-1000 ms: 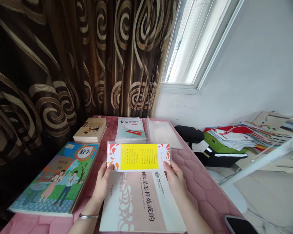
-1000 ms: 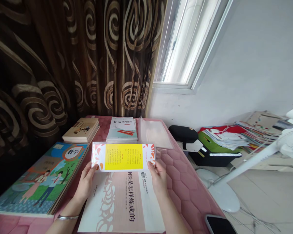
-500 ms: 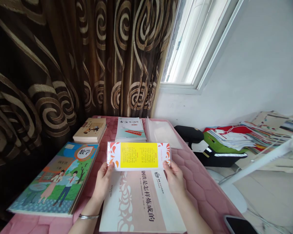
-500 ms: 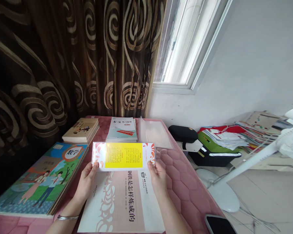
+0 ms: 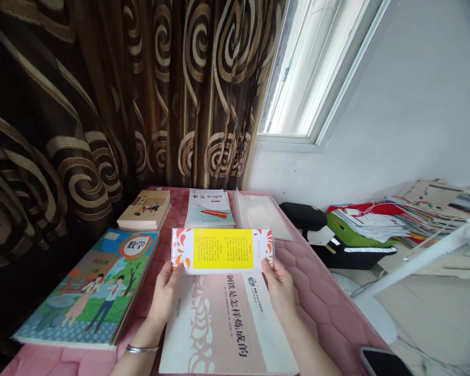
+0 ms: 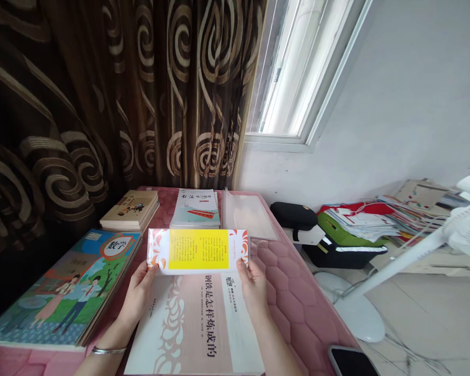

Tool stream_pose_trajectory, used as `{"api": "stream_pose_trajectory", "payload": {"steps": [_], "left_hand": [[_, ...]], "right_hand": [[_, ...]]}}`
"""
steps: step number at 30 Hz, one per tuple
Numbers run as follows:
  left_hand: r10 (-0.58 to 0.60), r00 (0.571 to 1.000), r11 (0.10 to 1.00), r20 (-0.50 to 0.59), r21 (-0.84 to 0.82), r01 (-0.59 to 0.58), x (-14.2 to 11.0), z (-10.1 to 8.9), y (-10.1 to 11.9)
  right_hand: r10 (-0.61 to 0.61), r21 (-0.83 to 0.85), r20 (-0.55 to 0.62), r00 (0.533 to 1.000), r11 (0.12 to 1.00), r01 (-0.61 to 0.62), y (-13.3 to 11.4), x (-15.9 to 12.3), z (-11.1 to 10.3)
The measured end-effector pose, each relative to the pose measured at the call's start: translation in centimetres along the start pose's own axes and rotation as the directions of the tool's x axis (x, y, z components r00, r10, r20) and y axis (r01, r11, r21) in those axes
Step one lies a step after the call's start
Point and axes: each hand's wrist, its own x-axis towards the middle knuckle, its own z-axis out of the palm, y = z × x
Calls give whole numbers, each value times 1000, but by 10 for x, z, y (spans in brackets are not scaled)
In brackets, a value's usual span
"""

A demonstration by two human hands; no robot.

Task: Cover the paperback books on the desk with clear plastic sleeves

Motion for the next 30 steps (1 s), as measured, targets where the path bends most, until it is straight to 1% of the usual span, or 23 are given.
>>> {"api": "stream_pose_trajectory", "payload": {"steps": [4,7,15,25,30], "left_hand": [[2,1000,1000,1,13,-2,1,0,0],[6,1000,1000,-1,25,-6,2,-1,-2],[38,999,998,23,46,-39,2,-2,-4],[24,999,998,-35,64,-21,4,1,-3],[39,999,996,-27,87,-36,5,-1,-5]], "right_hand": [[14,70,8,1000,997,-14,0,-2,1],[10,81,38,999,997,-13,0,-1,0],[-15,50,47,999,999,13,5,3,-4],[-13,0,52,999,1000,13,13,7,-7],[-26,-46,51,998,999,28,14,9,-8]]}}
